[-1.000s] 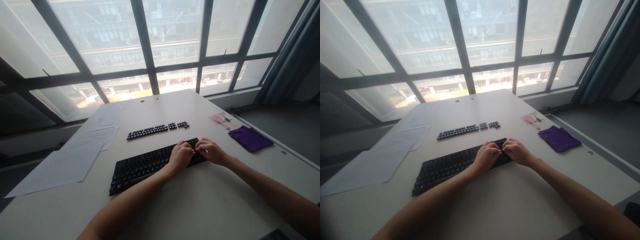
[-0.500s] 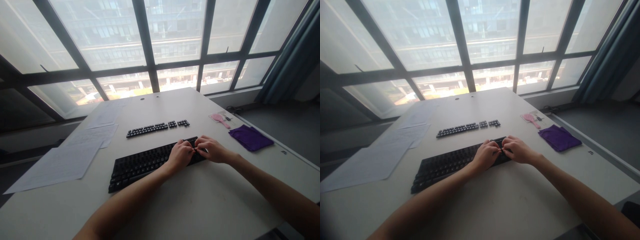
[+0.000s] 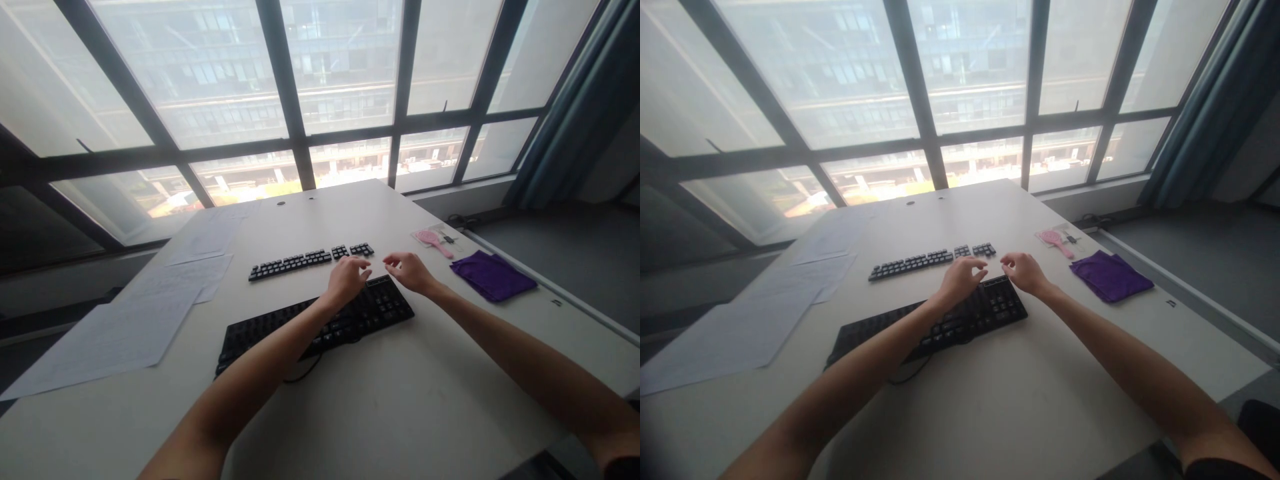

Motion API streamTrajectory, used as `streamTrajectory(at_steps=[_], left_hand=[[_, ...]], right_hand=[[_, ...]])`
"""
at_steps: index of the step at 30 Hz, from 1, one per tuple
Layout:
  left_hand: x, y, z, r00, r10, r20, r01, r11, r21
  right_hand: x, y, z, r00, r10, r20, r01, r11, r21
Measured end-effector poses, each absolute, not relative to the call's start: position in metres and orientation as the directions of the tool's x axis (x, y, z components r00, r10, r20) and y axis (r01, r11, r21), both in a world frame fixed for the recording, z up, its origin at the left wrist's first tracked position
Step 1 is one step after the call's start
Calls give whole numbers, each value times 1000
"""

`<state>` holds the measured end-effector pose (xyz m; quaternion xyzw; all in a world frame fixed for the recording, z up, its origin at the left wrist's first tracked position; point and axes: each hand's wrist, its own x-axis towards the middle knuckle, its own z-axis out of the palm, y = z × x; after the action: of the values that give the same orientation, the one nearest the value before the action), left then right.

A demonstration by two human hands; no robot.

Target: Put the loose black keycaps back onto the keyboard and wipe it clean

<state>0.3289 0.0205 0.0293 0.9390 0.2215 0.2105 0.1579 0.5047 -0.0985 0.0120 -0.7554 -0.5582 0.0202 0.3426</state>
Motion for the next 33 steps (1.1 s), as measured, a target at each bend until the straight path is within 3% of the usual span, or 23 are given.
streamTrajectory(at_steps=[4, 17, 26, 33], left_hand=[[362, 55, 33, 782, 538, 315, 453, -837, 307], [398, 72, 5, 840, 484, 245, 437, -872, 223], [391, 61, 16, 818, 530, 224, 446, -830, 334], [356, 20, 29, 828, 537, 164, 382, -753, 536]], right_hand=[[516, -49, 12, 511, 824, 243, 817, -378, -436], [517, 6, 3, 521, 842, 135, 827, -460, -322], [517, 2, 11, 522, 840, 147, 826, -455, -333], [518, -69, 13, 517, 820, 244, 814, -382, -438]])
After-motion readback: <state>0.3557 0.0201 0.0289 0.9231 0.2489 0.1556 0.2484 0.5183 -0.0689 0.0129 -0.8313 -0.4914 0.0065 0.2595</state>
